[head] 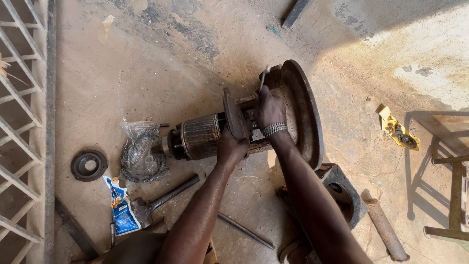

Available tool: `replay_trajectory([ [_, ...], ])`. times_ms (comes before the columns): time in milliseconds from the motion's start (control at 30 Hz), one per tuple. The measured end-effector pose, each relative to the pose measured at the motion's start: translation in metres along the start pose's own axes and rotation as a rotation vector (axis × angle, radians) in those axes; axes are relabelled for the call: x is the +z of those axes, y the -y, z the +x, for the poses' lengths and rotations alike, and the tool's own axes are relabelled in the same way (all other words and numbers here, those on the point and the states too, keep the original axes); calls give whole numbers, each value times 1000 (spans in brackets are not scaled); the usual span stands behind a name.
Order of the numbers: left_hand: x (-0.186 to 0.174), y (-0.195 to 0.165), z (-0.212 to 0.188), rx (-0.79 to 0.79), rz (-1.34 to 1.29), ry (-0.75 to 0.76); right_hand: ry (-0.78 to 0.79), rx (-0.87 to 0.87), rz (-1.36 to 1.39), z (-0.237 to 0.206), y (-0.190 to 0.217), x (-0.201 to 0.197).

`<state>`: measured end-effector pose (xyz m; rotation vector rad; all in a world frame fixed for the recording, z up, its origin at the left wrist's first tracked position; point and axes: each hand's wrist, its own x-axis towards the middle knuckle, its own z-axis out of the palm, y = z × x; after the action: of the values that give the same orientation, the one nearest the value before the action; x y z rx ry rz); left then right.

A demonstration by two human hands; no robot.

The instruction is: The person works on a disassembled mechanical assembly, likely a wheel hub or brake drum, using a wrench and a crowbar to adjust and remove internal components. The person repeatedly tightens and loosens parts while manipulating the assembly by hand.

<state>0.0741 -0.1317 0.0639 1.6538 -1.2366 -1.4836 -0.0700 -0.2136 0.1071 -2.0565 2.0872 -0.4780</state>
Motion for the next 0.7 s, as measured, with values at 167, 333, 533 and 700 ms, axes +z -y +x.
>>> replay_trajectory([
  [167, 3, 10, 6, 48, 48, -39, -304, -271, 192, -105, -19, -15],
  [333, 6, 20, 10, 137, 79, -38, -300, -317, 213, -149, -19, 3],
  [533, 7, 18, 11, 31, 153, -28, -244, -434, 167, -152, -25, 14],
  [700, 8, 17, 9, 2, 91, -7, -249, -547, 133, -132, -31, 19],
])
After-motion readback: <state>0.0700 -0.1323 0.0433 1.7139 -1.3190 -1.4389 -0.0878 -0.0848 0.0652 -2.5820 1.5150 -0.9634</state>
